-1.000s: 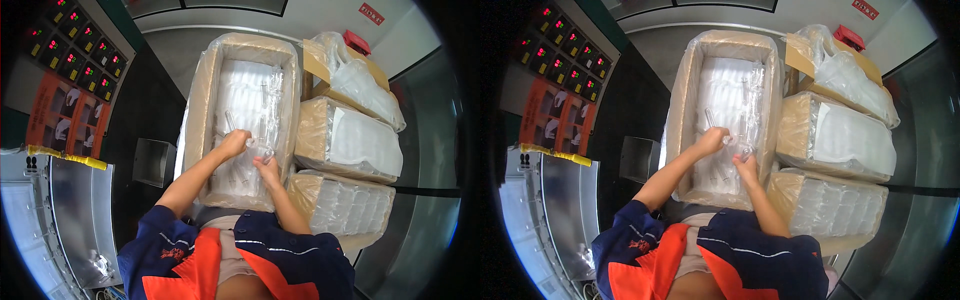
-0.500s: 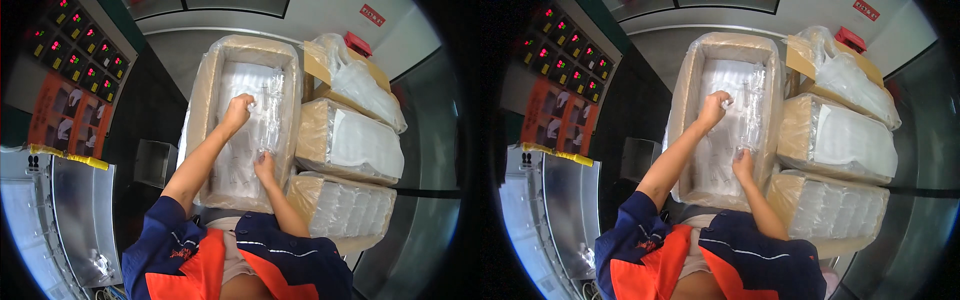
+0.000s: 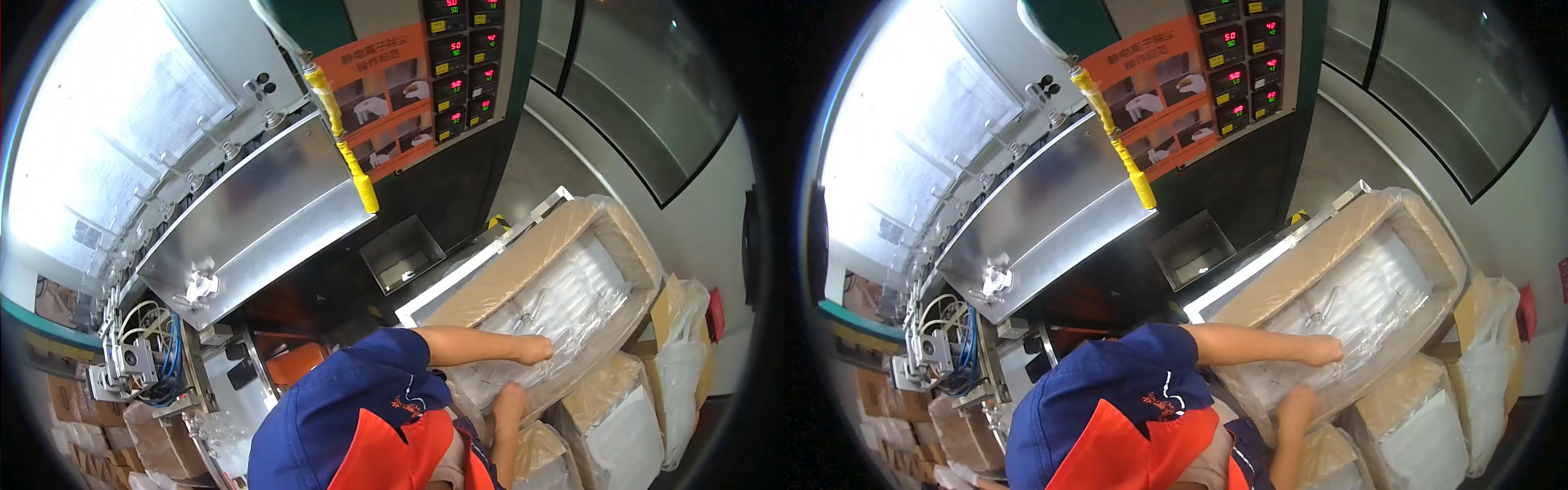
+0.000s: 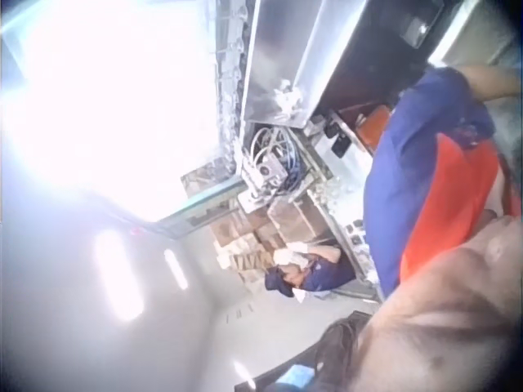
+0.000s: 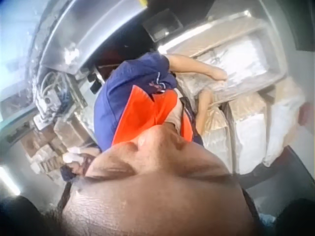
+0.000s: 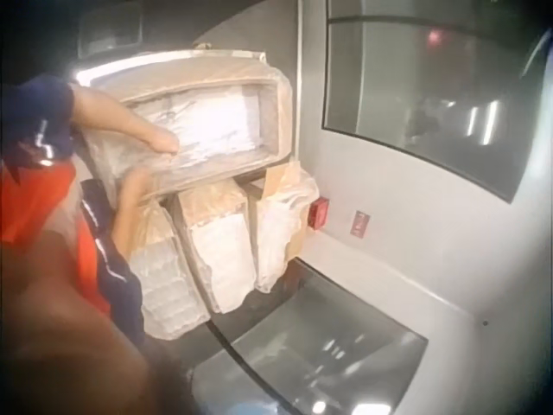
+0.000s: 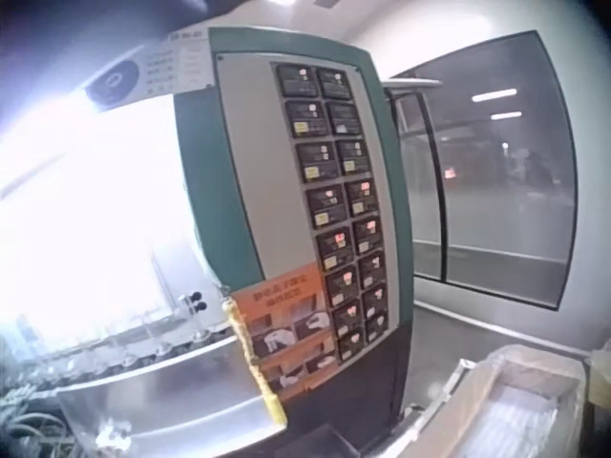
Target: The person takes plastic preforms from a box, places them onto the holders of a molding machine, and removes molded plastic bottles from the machine by hand.
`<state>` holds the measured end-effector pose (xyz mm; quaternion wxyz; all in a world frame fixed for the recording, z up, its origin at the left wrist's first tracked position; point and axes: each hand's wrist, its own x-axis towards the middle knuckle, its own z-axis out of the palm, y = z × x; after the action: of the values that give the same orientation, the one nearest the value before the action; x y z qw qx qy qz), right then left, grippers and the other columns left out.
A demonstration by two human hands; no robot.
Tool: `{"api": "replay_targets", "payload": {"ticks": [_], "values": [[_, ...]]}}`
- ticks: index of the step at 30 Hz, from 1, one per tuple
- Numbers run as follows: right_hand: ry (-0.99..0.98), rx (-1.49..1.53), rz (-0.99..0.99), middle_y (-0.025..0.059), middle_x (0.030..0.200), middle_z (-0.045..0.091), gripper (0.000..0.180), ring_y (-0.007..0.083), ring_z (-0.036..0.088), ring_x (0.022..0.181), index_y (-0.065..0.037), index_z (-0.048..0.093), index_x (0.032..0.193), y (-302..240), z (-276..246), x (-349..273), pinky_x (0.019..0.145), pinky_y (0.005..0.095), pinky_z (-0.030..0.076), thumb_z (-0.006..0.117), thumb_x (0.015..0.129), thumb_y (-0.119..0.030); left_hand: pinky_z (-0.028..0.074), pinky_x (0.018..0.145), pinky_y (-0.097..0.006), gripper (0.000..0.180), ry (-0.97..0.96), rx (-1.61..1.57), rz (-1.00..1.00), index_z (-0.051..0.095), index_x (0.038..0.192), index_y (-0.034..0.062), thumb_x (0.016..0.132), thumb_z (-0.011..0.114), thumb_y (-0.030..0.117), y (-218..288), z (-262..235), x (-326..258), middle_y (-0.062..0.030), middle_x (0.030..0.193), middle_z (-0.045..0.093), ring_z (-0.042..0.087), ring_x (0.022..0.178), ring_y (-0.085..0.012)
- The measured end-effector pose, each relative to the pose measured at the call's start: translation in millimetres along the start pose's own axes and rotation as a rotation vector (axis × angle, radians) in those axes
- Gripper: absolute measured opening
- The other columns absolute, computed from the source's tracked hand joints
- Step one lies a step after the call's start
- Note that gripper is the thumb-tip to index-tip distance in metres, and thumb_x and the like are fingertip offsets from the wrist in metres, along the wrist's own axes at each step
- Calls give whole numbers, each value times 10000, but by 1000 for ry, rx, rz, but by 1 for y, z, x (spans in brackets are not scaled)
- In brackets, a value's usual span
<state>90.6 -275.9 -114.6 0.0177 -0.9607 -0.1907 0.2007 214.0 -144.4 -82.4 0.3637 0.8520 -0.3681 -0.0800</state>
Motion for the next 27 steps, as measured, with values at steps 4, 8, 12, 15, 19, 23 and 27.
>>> {"api": "replay_targets", "payload": {"ticks": [4, 8, 12, 15, 19, 23, 27], "values": [[221, -240, -244, 145, 927, 617, 260, 320, 573, 887, -33, 667, 840, -8, 13, -17, 938, 428, 389, 469, 848, -201, 504, 657, -445, 131, 122, 38, -88, 643, 744, -30, 692, 576, 69, 17, 13, 18, -228, 738, 626, 623, 721, -393], [-40, -585, -308, 76, 959, 634, 259, 227, 549, 1026, -123, 694, 904, -6, 49, 22, 908, 478, 346, 447, 857, -186, 499, 675, -461, 122, 143, -44, -143, 630, 731, -6, 709, 583, 105, -9, 25, 35, -214, 758, 629, 625, 745, -384], [-136, -538, -158, 78, 923, 652, 228, 229, 595, 911, -123, 693, 898, -31, 42, 13, 799, 383, 407, 480, 840, -181, 401, 884, -459, 327, 276, -178, -26, 563, 937, 14, 624, 639, 69, -56, 12, 28, -208, 952, 547, 495, 988, -378], [-219, -453, -63, 94, 960, 630, 237, 243, 575, 941, -109, 687, 937, -36, 30, -6, 782, 393, 387, 494, 832, -197, 472, 787, -412, 85, 62, 83, -133, 606, 753, -9, 672, 609, 15, -19, -19, 45, -224, 833, 587, 580, 881, -371], [-234, -554, -23, 110, 1037, 587, 273, 281, 510, 1026, -104, 685, 991, -44, 13, -11, 822, 419, 344, 488, 840, -219, 473, 776, -416, 154, 69, 35, -82, 587, 809, -23, 668, 546, -67, -10, -30, 40, -218, 847, 564, 573, 879, -384], [-153, -556, -16, 113, 1047, 572, 293, 284, 484, 1034, -101, 682, 1019, -38, 6, -15, 830, 398, 325, 476, 847, -221, 481, 778, -385, 253, 331, -72, -50, 561, 855, -11, 637, 528, -135, -10, -43, 47, -217, 899, 593, 587, 869, -372], [-73, -626, -19, 111, 1022, 580, 289, 262, 497, 1013, -96, 681, 1011, -38, 4, -15, 824, 369, 316, 484, 841, -221, 507, 709, -330, 243, 532, -411, -193, 531, 888, 21, 708, 576, -136, 1, -81, 56, -144, 881, 647, 625, 848, -228]]}}
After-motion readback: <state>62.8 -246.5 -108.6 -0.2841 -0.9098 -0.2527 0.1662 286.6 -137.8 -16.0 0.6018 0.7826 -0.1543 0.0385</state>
